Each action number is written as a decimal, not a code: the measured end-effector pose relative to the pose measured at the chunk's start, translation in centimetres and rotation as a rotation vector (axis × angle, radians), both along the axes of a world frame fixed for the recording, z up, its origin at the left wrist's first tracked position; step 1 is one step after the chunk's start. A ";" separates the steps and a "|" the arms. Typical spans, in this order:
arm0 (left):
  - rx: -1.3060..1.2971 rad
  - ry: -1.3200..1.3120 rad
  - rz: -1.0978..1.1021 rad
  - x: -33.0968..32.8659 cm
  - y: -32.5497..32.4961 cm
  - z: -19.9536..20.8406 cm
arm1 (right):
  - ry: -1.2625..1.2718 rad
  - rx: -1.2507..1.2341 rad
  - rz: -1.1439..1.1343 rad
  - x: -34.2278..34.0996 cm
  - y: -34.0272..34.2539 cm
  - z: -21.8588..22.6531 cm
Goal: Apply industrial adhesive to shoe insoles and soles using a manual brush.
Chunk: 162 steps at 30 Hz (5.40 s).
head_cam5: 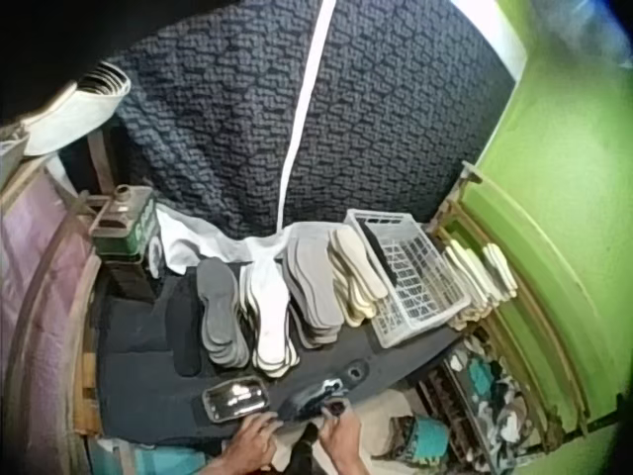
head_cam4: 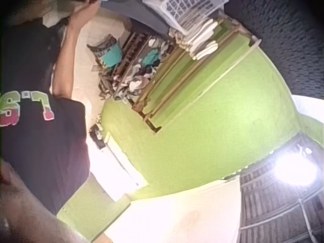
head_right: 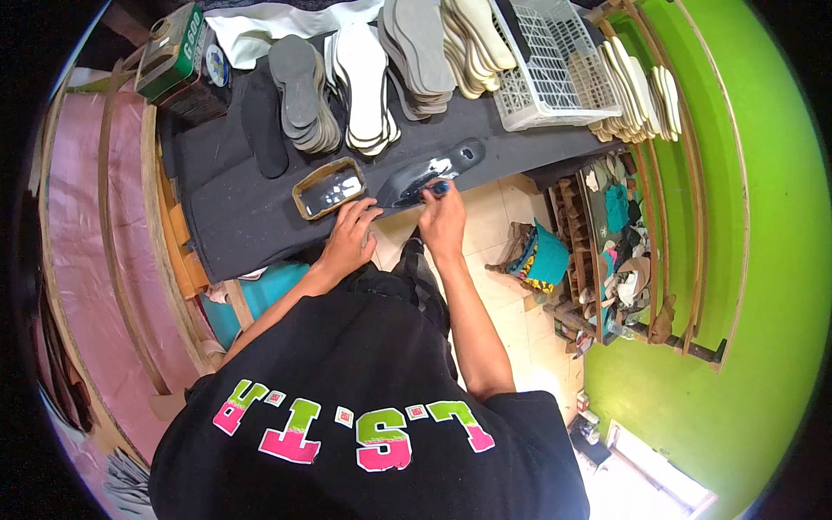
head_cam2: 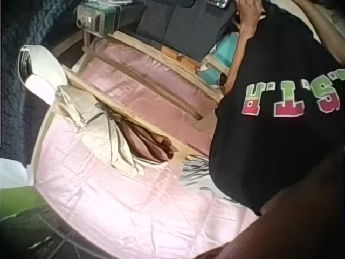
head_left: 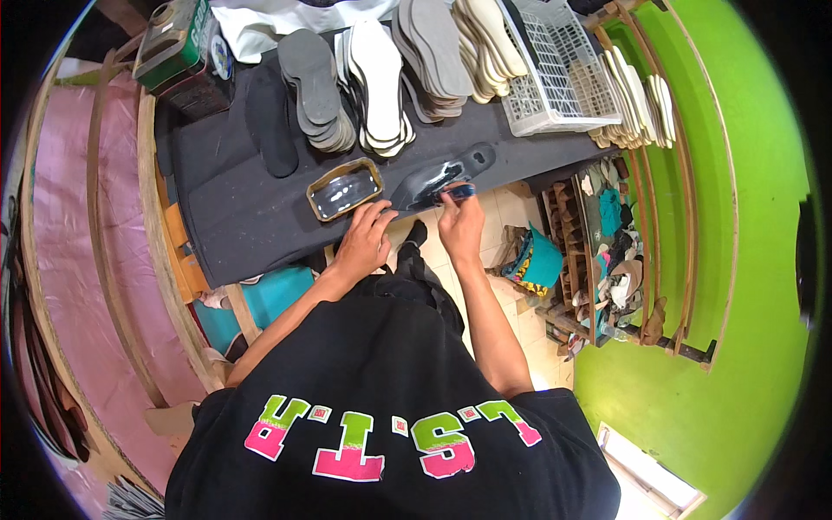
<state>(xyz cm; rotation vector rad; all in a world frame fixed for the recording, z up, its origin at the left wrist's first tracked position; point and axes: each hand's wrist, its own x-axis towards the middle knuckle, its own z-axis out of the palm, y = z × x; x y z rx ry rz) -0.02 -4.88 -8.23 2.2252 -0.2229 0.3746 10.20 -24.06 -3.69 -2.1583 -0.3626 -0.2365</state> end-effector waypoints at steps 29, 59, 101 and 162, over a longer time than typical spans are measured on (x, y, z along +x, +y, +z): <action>-0.175 -0.029 0.130 0.1 -0.5 -1.4 | -0.045 -0.095 0.378 -0.2 4.8 1.1; 0.043 -0.032 0.265 0.2 -2.3 -0.3 | -0.021 0.022 0.360 7.8 1.3 -0.1; 0.138 -0.064 0.644 2.6 -6.5 0.3 | 0.028 0.059 0.366 11.1 -8.0 -1.1; 0.041 0.002 0.665 3.0 -7.2 0.2 | -0.071 0.026 0.131 17.5 -9.8 -0.3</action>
